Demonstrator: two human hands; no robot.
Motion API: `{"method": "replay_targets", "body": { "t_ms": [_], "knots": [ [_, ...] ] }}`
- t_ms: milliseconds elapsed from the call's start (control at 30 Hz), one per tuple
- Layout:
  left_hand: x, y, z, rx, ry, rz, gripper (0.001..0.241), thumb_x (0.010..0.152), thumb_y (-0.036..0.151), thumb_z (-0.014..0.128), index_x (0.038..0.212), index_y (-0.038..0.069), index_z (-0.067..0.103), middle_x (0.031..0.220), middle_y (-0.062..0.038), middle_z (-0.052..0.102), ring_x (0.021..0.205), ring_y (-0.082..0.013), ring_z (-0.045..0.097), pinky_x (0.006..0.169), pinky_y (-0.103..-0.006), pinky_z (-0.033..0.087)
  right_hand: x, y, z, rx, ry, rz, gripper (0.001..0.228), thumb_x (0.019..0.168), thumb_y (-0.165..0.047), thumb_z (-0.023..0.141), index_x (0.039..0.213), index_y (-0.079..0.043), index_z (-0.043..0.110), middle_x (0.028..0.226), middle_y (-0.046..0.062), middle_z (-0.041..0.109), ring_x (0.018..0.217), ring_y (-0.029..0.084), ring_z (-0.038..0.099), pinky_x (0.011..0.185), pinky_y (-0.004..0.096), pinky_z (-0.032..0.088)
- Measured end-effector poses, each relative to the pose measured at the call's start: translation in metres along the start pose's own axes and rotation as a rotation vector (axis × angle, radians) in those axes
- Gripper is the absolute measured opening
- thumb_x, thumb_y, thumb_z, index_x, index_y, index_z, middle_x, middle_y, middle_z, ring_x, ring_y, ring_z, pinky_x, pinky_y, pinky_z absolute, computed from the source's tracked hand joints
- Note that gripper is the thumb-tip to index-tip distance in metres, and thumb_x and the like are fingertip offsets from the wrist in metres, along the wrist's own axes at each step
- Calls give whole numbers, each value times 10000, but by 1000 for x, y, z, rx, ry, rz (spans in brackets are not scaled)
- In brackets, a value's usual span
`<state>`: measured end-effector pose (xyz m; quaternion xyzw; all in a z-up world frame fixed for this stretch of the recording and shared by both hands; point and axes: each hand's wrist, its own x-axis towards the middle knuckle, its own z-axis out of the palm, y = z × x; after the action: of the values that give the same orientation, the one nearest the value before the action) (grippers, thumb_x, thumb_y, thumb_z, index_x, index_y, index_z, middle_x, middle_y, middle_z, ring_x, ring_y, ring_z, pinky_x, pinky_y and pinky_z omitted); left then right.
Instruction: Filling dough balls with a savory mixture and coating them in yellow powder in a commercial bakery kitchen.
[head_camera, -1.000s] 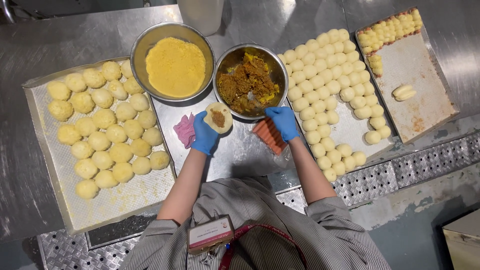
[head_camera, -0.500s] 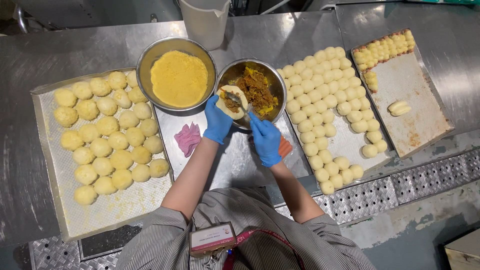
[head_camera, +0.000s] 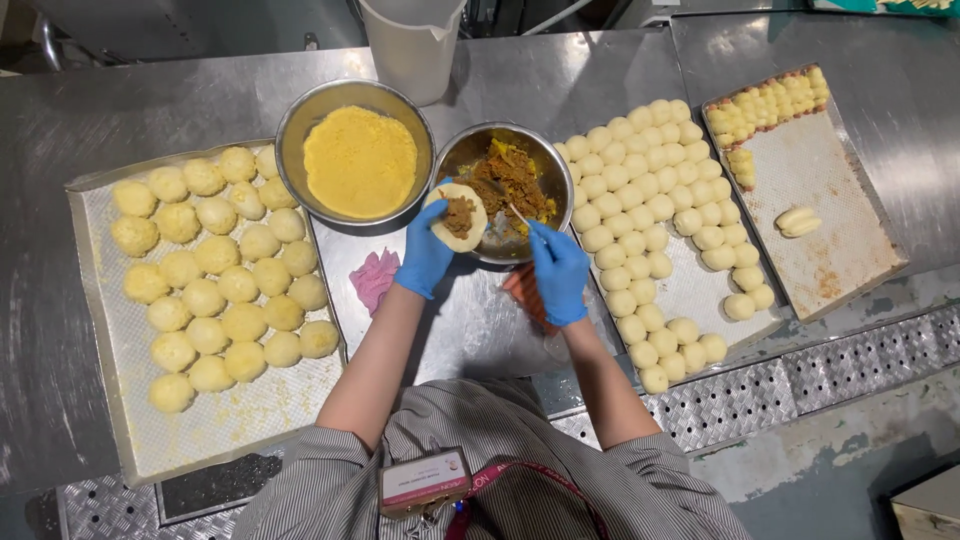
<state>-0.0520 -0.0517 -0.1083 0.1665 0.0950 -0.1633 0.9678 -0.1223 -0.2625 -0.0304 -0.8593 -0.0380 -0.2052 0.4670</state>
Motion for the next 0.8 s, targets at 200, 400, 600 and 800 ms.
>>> {"method": "replay_targets", "body": {
  "t_ms": [200, 400, 600, 800],
  "knots": [
    [-48, 16, 34, 301, -55, 75, 650, 889, -40, 636, 1500, 69, 441, 1375, -127, 582, 1241, -259, 624, 1052, -409, 549, 17, 101, -10, -750, -209, 105, 169, 847, -254, 812, 846, -86, 797, 876, 138, 688, 836, 328, 645, 740, 447, 522],
    [-82, 24, 71, 400, -51, 33, 635, 906, -15, 625, 1509, 52, 437, 1364, -141, 596, 1219, -257, 640, 1026, -403, 564, 28, -14, -9, -406, -6, -416, 258, 895, -158, 793, 1144, -129, 732, 1078, 48, 653, 1007, 297, 646, 880, 433, 490],
    [-100, 21, 81, 425, -96, 54, 621, 929, 31, 645, 1517, 33, 442, 1389, -133, 598, 1244, -218, 636, 1068, -340, 530, 27, -32, -6, -144, -261, -716, 304, 821, -230, 835, 1100, -165, 735, 991, 39, 656, 967, 285, 640, 805, 419, 483],
    [-101, 15, 58, 516, -4, 199, 547, 925, 51, 685, 1440, 12, 506, 1317, -123, 633, 1196, -206, 645, 1032, -342, 531, 14, -54, -7, -176, -296, -590, 254, 871, -181, 795, 1107, -117, 724, 1014, 68, 661, 986, 296, 640, 847, 433, 491]
  ]
}}
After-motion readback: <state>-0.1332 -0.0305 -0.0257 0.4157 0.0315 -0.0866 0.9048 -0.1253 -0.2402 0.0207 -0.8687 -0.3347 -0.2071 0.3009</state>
